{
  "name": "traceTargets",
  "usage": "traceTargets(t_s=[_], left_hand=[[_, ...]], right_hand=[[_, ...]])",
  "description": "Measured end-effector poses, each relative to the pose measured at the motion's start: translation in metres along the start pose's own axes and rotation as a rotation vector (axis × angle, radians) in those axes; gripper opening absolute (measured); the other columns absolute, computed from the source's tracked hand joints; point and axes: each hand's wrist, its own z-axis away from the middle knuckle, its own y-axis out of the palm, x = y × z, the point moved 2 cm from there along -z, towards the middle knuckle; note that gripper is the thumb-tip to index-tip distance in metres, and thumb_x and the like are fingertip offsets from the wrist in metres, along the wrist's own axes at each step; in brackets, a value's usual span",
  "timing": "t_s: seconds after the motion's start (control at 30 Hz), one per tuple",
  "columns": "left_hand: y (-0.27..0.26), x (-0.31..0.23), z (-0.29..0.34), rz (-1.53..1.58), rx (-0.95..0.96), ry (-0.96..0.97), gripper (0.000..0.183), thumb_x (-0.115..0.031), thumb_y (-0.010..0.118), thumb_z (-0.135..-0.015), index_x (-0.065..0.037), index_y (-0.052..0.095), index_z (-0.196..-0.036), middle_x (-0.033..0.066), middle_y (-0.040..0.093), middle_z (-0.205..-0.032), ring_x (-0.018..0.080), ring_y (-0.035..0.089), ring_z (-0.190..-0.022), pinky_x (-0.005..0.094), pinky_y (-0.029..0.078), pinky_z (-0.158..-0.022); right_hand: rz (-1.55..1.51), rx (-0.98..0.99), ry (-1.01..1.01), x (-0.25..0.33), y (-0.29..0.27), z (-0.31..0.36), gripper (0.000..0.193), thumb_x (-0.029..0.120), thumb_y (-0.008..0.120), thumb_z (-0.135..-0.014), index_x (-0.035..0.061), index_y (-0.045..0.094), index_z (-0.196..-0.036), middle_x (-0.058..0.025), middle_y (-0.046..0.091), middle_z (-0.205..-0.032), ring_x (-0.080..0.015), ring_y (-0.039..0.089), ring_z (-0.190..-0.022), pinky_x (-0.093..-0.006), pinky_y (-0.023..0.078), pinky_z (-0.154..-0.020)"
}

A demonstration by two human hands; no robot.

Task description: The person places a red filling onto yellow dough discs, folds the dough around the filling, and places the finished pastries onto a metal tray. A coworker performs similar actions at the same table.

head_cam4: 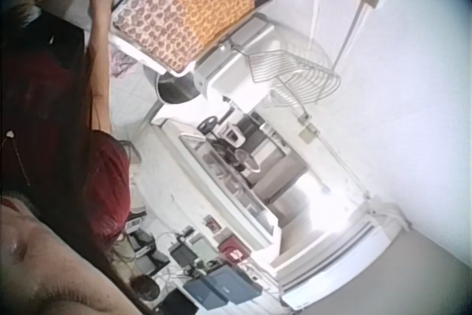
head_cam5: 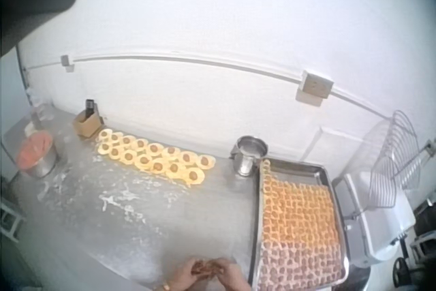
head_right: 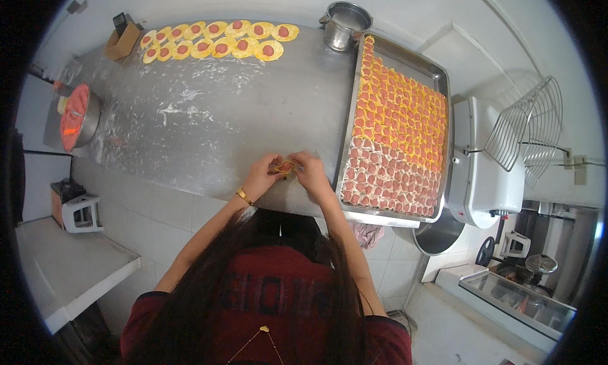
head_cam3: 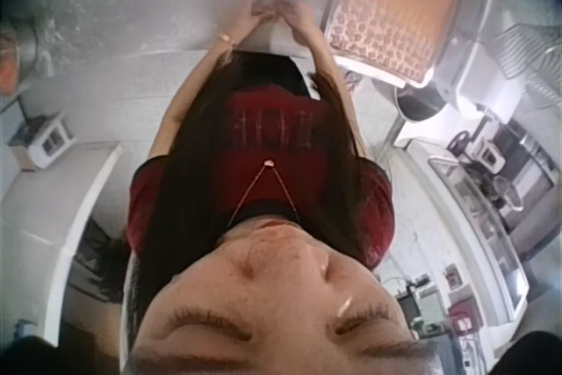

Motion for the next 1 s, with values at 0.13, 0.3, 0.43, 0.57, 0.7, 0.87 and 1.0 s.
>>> traceTargets(t_s=[0.13,0.3,0.43,0.57,0.7,0.87,1.0], left_hand=[[-0.002,-0.002,0.003,-0.125,0.058,0.041,0.034,-0.003,0.073,-0.073,-0.001,0.061,-0.105,0.0145,0.067,-0.098,0.0227,0.068,-0.085,0.031,0.056,-0.073],[0.001,-0.008,-0.002,-0.257,0.121,-0.011,0.029,-0.008,0.073,-0.075,-0.001,0.064,-0.102,0.0136,0.069,-0.09,0.0206,0.069,-0.081,0.03,0.055,-0.073],[0.0,-0.012,-0.006,-0.124,0.168,0.03,0.026,-0.013,0.073,-0.076,-0.001,0.065,-0.098,0.0136,0.069,-0.084,0.0226,0.069,-0.077,0.0315,0.054,-0.07],[0.002,-0.014,-0.01,-0.252,0.167,0.063,0.022,-0.012,0.072,-0.077,0.0,0.064,-0.093,0.013,0.069,-0.083,0.0236,0.068,-0.074,0.0328,0.054,-0.07],[0.002,-0.012,-0.012,-0.34,0.172,0.04,0.019,-0.011,0.071,-0.077,-0.001,0.063,-0.091,0.0122,0.068,-0.082,0.024,0.068,-0.073,0.0331,0.054,-0.07],[0.0,-0.009,-0.014,-0.17,0.069,0.189,0.02,-0.012,0.07,-0.078,-0.001,0.062,-0.093,0.0139,0.067,-0.083,0.0255,0.067,-0.074,0.0335,0.053,-0.068],[0.004,-0.006,-0.017,-0.214,0.118,0.096,0.025,-0.007,0.071,-0.076,-0.001,0.061,-0.098,0.0139,0.067,-0.086,0.0255,0.067,-0.076,0.0328,0.053,-0.07]], right_hand=[[0.074,0.027,0.035,0.005,-0.006,0.009,0.034,-0.008,0.06,-0.069,0.0003,0.064,-0.102,-0.0159,0.063,-0.088,-0.0308,0.063,-0.083,-0.0357,0.05,-0.073],[0.133,-0.037,-0.002,0.002,0.004,0.006,0.027,-0.008,0.061,-0.07,0.0003,0.066,-0.096,-0.0134,0.062,-0.088,-0.0263,0.063,-0.074,-0.0313,0.051,-0.068],[0.118,-0.097,-0.02,-0.004,0.002,0.006,0.023,-0.008,0.061,-0.07,0.0002,0.067,-0.09,-0.0133,0.063,-0.088,-0.0271,0.064,-0.076,-0.0321,0.051,-0.068],[0.141,-0.079,-0.051,0.001,0.001,0.006,0.027,-0.009,0.061,-0.068,-0.0003,0.066,-0.093,-0.0136,0.063,-0.092,-0.0306,0.063,-0.082,-0.0351,0.051,-0.073],[0.155,-0.085,-0.115,0.012,-0.006,0.007,0.035,-0.009,0.061,-0.067,0.0,0.064,-0.101,-0.0144,0.061,-0.097,-0.0329,0.061,-0.087,-0.0369,0.05,-0.077],[0.134,-0.006,0.017,0.012,-0.009,0.013,0.04,-0.011,0.055,-0.068,0.0017,0.062,-0.106,-0.0161,0.06,-0.099,-0.0359,0.058,-0.094,-0.0389,0.048,-0.081],[0.201,-0.008,0.009,0.01,-0.001,0.002,0.043,-0.011,0.06,-0.066,0.0025,0.062,-0.108,-0.0148,0.06,-0.097,-0.0341,0.061,-0.089,-0.0354,0.05,-0.078]])
